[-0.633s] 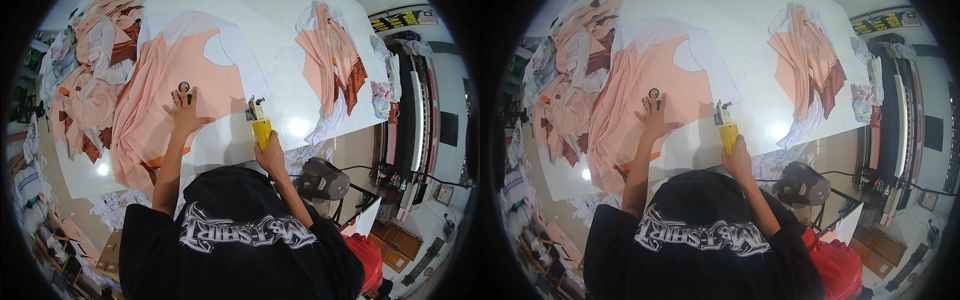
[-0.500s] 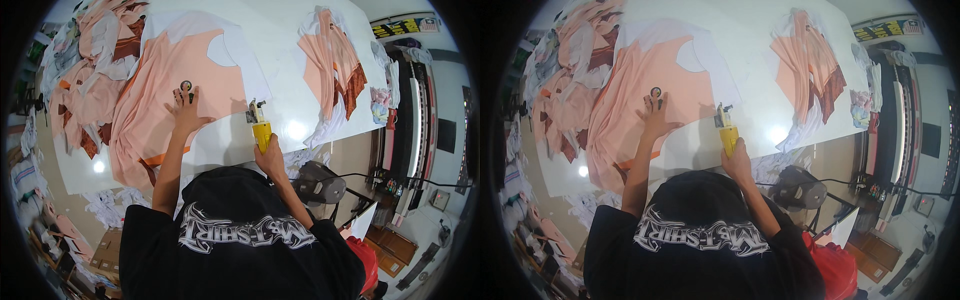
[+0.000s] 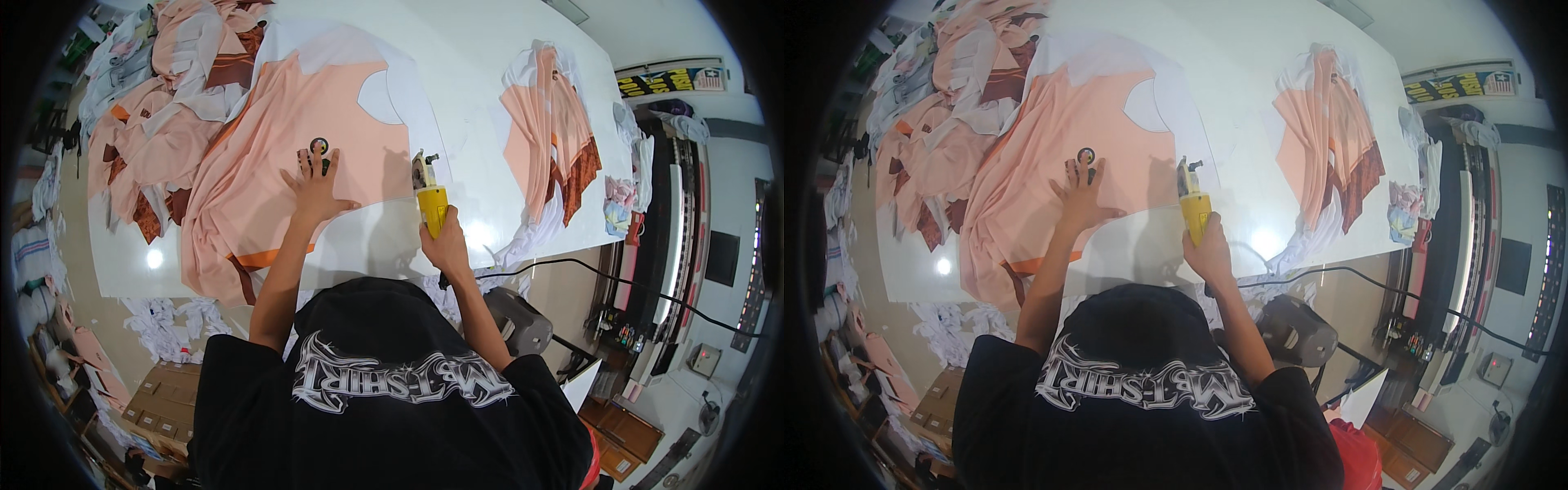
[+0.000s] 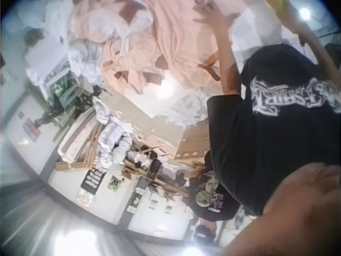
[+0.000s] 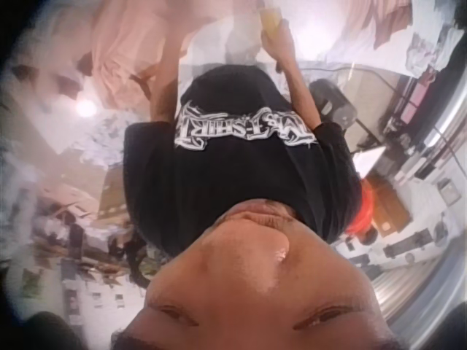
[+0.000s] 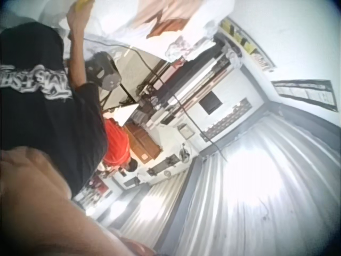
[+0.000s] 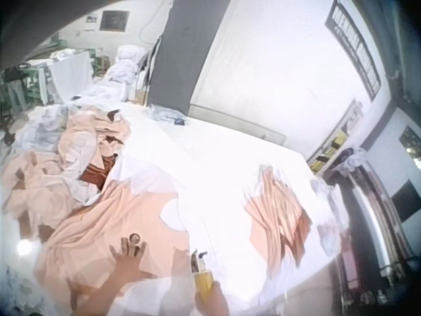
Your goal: The person uses an electric rotary cutter to cut a large piece of peach-colored fabric on a white table. They repeatedly align the fabric, cut along straight edges, and remove excess pieces. The workspace is cluttered with fabric scraps, and another worker is visible in the background.
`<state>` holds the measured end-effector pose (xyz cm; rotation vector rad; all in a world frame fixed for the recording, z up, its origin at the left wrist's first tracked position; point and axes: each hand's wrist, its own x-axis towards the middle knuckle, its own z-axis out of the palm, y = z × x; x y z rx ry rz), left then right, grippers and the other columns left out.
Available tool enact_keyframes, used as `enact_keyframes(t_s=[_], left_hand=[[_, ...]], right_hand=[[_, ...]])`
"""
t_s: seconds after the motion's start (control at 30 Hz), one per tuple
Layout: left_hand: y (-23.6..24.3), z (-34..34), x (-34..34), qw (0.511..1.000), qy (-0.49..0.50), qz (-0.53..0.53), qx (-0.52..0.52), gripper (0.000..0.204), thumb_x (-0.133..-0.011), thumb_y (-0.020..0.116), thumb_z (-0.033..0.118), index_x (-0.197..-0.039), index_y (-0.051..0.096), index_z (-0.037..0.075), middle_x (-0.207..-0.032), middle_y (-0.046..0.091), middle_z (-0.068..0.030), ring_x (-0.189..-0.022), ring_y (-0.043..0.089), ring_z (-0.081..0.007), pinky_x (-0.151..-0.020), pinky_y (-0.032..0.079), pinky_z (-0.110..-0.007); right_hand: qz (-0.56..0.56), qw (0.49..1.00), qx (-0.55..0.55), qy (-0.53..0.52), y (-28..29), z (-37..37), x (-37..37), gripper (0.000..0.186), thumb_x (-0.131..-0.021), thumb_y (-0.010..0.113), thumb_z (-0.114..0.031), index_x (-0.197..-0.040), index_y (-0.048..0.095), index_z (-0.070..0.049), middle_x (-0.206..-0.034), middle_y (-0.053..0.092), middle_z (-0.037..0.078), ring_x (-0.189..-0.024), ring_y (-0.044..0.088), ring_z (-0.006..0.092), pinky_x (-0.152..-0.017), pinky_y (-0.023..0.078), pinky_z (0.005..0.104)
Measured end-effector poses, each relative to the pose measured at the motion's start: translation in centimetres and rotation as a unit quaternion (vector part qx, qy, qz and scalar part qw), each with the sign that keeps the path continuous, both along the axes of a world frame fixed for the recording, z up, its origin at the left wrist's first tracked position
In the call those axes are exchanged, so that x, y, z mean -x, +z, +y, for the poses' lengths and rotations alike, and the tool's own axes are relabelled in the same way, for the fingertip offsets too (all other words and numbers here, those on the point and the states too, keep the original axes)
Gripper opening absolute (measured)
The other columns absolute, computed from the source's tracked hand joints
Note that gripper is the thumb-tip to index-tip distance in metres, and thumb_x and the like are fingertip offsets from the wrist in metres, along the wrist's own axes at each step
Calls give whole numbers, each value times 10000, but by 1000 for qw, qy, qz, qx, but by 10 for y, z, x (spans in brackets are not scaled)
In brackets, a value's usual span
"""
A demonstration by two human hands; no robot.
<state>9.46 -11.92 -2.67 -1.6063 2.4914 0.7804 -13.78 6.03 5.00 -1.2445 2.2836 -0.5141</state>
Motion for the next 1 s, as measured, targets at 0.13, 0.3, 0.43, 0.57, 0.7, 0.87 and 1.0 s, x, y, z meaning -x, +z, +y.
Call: enact_keyframes(t_s=[0.13,0.3,0.43,0.57,0.7,0.87,1.0], left_hand=[[-1,0,-1,1000,3,4,-6,1367,-601,853,721,-1687,164,258,-1753,-66,-177,-1582,-93,-497,-1083,-34,-863],[-2,1,-1,1000,4,6,-6,1372,-600,860,715,-1687,158,260,-1749,-64,-196,-1584,-95,-492,-1086,-37,-859],[-10,3,-1,999,21,25,22,1375,-559,896,683,-1675,213,260,-1753,-1,-183,-1595,-51,-467,-1083,-8,-867],[-2,2,0,999,22,33,2,1390,-544,909,663,-1675,216,248,-1752,10,-188,-1596,-51,-466,-1087,-42,-860],[1,5,-4,999,15,35,4,1426,-530,923,637,-1681,187,230,-1749,-7,-204,-1592,-61,-479,-1100,-47,-846],[11,24,-29,1000,2,28,-3,1476,-472,959,568,-1681,187,221,-1749,4,-199,-1593,-39,-481,-1117,-14,-838],[22,46,-52,1000,-2,27,-2,1486,-432,973,536,-1674,223,218,-1750,29,-185,-1598,-3,-466,-1132,4,-826]], right_hand=[[-6,1000,-27,-1,0,-28,10,549,-917,680,-234,-1266,380,66,-1060,625,386,-969,638,562,-836,524,595],[6,999,-44,5,-1,-61,22,537,-923,663,-262,-1261,386,49,-1100,626,368,-1001,651,535,-856,532,582],[4,999,-41,15,0,-88,31,534,-925,656,-268,-1263,389,47,-1083,639,358,-987,662,525,-843,542,575],[16,999,-30,23,-7,-112,42,533,-921,658,-270,-1255,391,47,-1065,648,355,-973,669,521,-833,550,572],[7,999,-19,40,0,-123,46,558,-907,689,-257,-1245,388,69,-1007,659,391,-941,671,553,-807,555,578],[-12,994,-60,91,11,-71,63,561,-925,677,-247,-1294,388,61,-1107,638,361,-1028,652,533,-865,541,558],[-20,991,-69,111,26,-12,60,524,-927,681,-230,-1275,418,59,-1141,614,369,-1047,640,535,-861,532,554]])
